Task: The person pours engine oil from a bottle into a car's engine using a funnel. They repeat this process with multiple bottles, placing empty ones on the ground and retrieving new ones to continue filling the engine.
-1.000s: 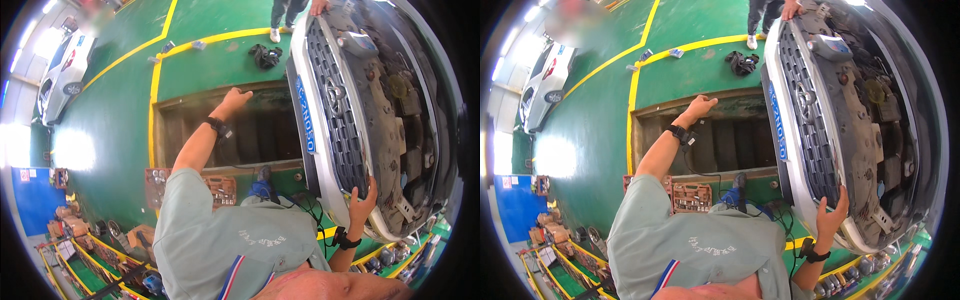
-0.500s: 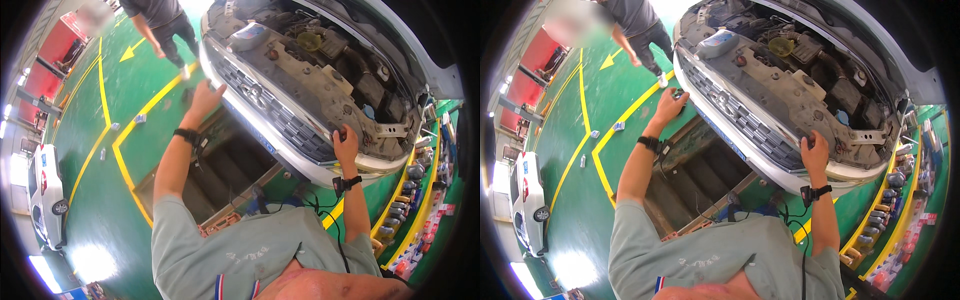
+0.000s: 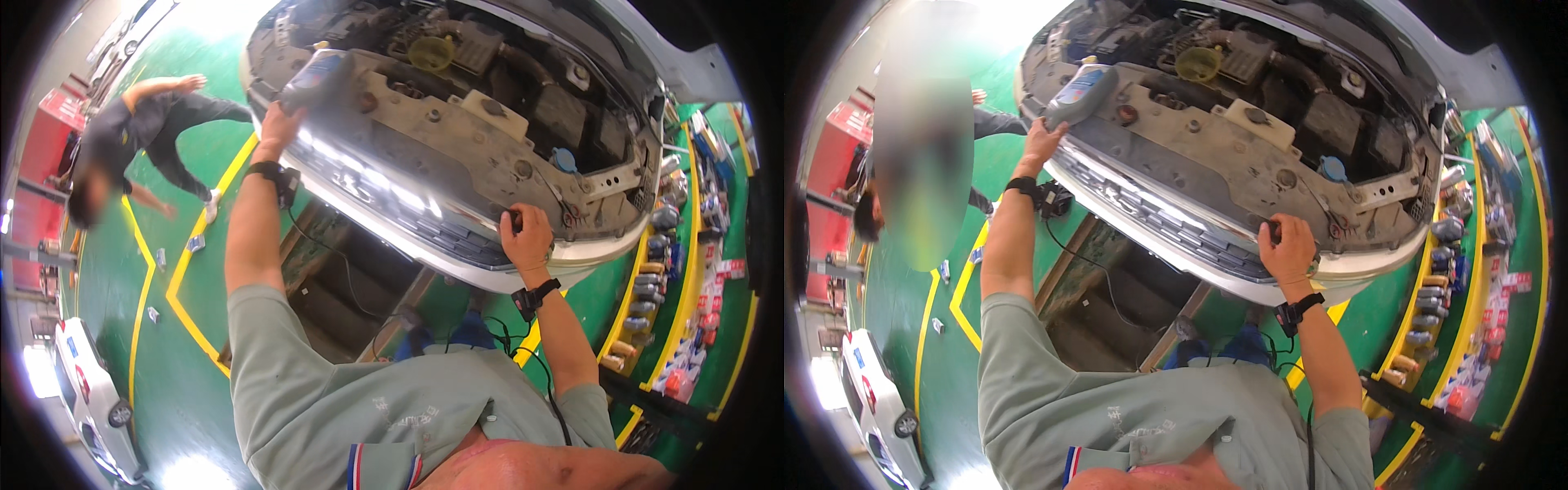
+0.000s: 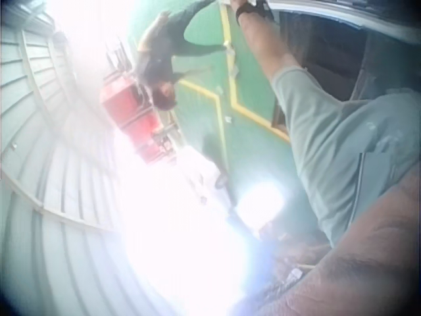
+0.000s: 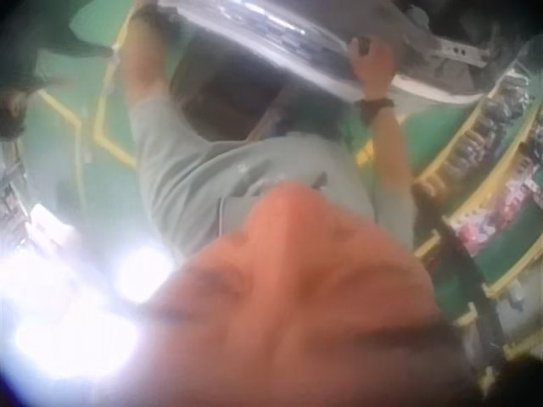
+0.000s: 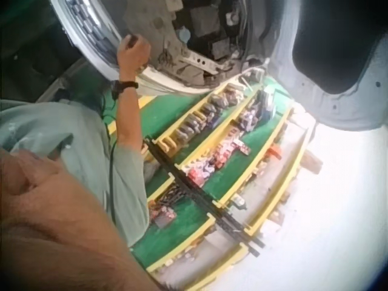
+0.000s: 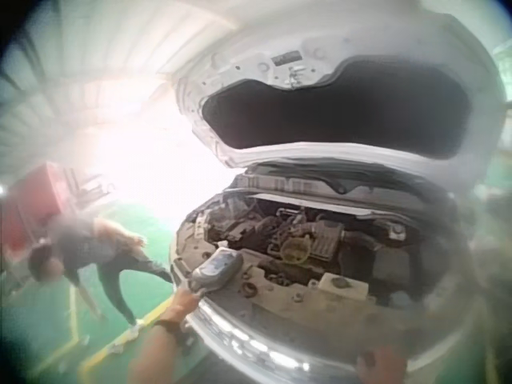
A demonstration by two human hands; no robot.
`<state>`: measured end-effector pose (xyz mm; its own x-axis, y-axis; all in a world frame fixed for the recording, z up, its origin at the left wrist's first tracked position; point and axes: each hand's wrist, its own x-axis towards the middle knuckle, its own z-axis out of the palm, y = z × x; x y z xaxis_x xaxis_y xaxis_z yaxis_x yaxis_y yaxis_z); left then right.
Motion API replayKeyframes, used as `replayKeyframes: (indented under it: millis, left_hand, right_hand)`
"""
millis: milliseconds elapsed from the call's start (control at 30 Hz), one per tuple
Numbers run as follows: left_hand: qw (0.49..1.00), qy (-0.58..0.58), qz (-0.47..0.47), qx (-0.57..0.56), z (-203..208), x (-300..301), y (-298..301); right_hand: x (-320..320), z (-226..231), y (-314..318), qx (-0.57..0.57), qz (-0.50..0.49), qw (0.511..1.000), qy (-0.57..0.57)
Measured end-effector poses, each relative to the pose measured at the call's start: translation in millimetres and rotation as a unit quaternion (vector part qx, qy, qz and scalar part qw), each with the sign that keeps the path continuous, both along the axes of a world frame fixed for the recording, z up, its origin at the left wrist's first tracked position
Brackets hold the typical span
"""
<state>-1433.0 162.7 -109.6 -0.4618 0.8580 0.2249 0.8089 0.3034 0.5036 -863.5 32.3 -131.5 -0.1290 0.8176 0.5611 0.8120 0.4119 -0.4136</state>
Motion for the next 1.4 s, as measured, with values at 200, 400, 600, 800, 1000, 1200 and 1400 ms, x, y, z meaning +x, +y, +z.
replayKeyframes:
  millis: [200, 400, 600, 800, 1000, 1200, 1400]
  left_hand:
    - [0.847, -0.529, -0.041, 0.030, -17, -13, 12]
    - [0.798, -0.584, 0.061, 0.135, -9, 0, 21]
    - [0.878, -0.425, 0.147, 0.163, 60, -8, 40]
    - [0.976, 0.116, -0.088, 0.159, 164, 20, -6]
    - [0.955, 0.121, -0.241, 0.126, 241, 184, -48]
    - [0.957, 0.129, -0.258, 0.012, 218, 339, -69]
    - [0.934, 0.207, -0.291, -0.009, 215, 395, -56]
  right_hand:
    - [3, 4, 0, 0.002, 0.000, 1.000, -0.003]
    - [4, 1, 0, -0.008, 0.011, 1.000, 0.004]
    - [13, -2, 1, 0.023, 0.013, 1.000, 0.008]
    - [17, -2, 2, 0.039, 0.038, 0.998, 0.028]
    - [22, 2, 2, -0.020, 0.086, 0.990, 0.110]
    - [58, 30, 10, -0.172, 0.197, 0.907, 0.331]
    - [109, 87, 51, -0.192, 0.218, 0.906, 0.306]
